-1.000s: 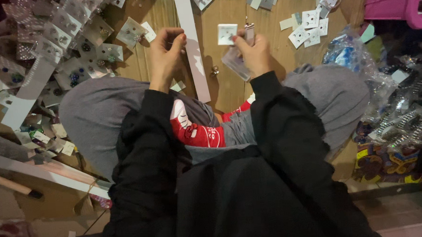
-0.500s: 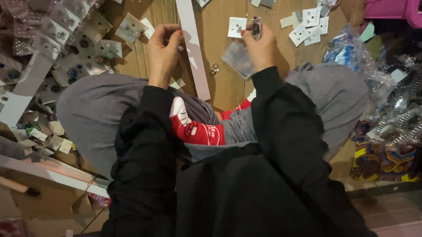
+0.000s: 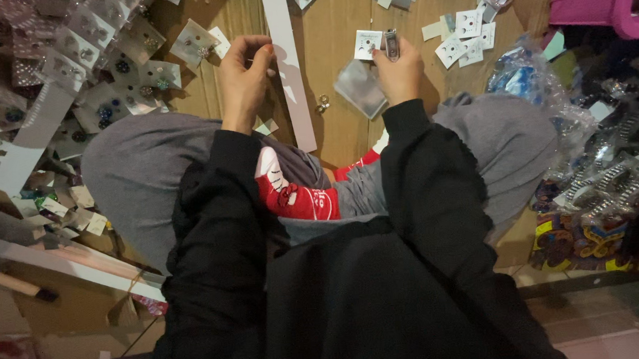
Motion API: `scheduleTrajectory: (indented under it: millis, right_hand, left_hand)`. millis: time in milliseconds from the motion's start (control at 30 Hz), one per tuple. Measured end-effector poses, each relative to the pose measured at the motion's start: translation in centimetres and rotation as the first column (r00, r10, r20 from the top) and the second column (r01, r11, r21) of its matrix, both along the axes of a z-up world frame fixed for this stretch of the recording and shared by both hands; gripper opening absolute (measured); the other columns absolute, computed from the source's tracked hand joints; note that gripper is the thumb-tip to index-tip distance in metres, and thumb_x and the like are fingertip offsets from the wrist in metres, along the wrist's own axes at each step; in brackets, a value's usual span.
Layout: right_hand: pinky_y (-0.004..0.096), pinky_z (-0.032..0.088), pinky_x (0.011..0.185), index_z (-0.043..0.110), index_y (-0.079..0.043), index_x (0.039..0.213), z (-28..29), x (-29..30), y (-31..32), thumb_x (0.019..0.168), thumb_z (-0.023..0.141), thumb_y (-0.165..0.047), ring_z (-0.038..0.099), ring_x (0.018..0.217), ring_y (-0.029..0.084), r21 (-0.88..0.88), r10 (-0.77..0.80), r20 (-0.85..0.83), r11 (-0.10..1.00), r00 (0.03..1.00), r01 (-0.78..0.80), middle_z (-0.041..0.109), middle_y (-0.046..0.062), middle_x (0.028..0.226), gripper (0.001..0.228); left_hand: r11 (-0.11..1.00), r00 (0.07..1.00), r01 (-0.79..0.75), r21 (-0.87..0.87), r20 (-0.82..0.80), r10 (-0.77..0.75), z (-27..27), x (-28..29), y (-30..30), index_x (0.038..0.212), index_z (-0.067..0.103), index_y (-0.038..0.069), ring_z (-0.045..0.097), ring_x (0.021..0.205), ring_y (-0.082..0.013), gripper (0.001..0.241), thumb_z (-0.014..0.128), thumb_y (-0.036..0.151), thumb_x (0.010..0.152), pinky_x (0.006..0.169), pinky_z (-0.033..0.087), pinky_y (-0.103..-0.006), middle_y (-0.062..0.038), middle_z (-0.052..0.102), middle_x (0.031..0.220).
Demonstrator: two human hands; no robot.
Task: The person sits on the floor and packs small jewelry items into clear plastic bags. They use a handheld stapler to seal the bags and arrange the packaged items into a vertical stack.
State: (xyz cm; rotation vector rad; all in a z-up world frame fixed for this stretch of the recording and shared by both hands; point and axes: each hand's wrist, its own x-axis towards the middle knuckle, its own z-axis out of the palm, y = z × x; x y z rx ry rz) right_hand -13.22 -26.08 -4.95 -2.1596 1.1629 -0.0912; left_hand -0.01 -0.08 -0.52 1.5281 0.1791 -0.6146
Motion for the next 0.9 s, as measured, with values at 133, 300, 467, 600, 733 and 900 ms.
scheduleTrajectory:
  millis: [133, 300, 467, 600, 733, 900]
  right_hand:
    - [0.037, 0.047, 0.057, 0.073, -0.014, 0.085, 3.2, 0.6, 0.8, 0.09, 0.078, -0.025, 0.062, 0.066, 0.021, -0.31, 0.109, 0.097, 0.948, 0.989, -0.074, 0.065, 0.005, 0.084, 0.014]
    - [0.028, 0.066, 0.075, 0.066, -0.014, 0.123, 4.5, 4.0, 2.7, 0.096, 0.071, -0.002, 0.068, 0.098, 0.022, -0.184, 0.426, 0.375, 0.905, 0.823, -0.384, 0.057, 0.008, 0.118, 0.03]
    - [0.042, 0.045, 0.062, 0.066, -0.018, 0.128, 5.3, 10.5, 5.0, 0.087, 0.071, -0.001, 0.062, 0.081, 0.031, -0.343, 0.632, 0.136, 0.753, 0.763, -0.562, 0.057, 0.004, 0.123, 0.044]
    - [0.059, 0.051, 0.063, 0.056, -0.022, 0.143, 6.1, 14.4, 5.9, 0.088, 0.083, -0.008, 0.064, 0.075, 0.051, -0.329, 0.663, -0.235, 0.633, 0.71, -0.701, 0.038, 0.013, 0.146, 0.062]
    - [0.052, 0.056, 0.061, 0.055, -0.016, 0.126, 5.5, 14.7, 5.7, 0.085, 0.077, -0.002, 0.06, 0.068, 0.039, -0.265, 0.644, -0.271, 0.665, 0.715, -0.699, 0.04, 0.013, 0.126, 0.049]
    - [0.058, 0.054, 0.077, 0.056, -0.017, 0.126, 3.8, 12.6, 5.5, 0.079, 0.083, -0.011, 0.066, 0.092, 0.044, -0.321, 0.626, -0.241, 0.669, 0.741, -0.67, 0.052, 0.013, 0.118, 0.055]
  left_hand:
    - [1.0, 1.0, 0.01, 0.03, 0.019, -0.01, 0.8, 0.0, 0.2, 0.098, 0.07, 0.013, 0.069, 0.084, -0.0087, 0.007, 0.064, 0.011, 0.094, 0.061, 0.057, -0.02, 0.0, 0.069, 0.089]
    - [0.998, 0.998, 0.017, 0.067, 0.058, -0.021, 0.8, 0.1, 0.2, 0.099, 0.07, 0.014, 0.061, 0.069, -0.0081, 0.01, 0.061, 0.014, 0.096, 0.064, 0.056, -0.022, 0.001, 0.071, 0.088]
    - [0.997, 0.99, -0.075, 0.012, 0.125, 0.073, -3.1, -0.2, -0.2, 0.1, 0.07, 0.012, 0.061, 0.066, -0.0083, 0.011, 0.062, 0.009, 0.094, 0.056, 0.053, -0.0213, -0.001, 0.07, 0.086]
    - [0.996, 0.992, -0.092, 0.0, 0.084, 0.091, -2.3, -0.2, -0.3, 0.099, 0.069, 0.013, 0.066, 0.08, -0.0075, 0.011, 0.06, 0.011, 0.095, 0.059, 0.055, -0.0217, -0.002, 0.072, 0.088]
    - [0.996, 0.996, -0.082, 0.028, 0.041, 0.081, -1.6, 0.0, -0.5, 0.1, 0.07, 0.013, 0.062, 0.08, -0.0061, 0.012, 0.06, 0.011, 0.094, 0.06, 0.054, -0.0213, 0.001, 0.07, 0.09]
    - [0.996, 0.996, -0.088, 0.004, -0.005, 0.088, 0.1, -0.1, -0.6, 0.099, 0.07, 0.011, 0.063, 0.076, -0.0083, 0.01, 0.06, 0.009, 0.096, 0.063, 0.056, -0.0219, -0.002, 0.069, 0.084]
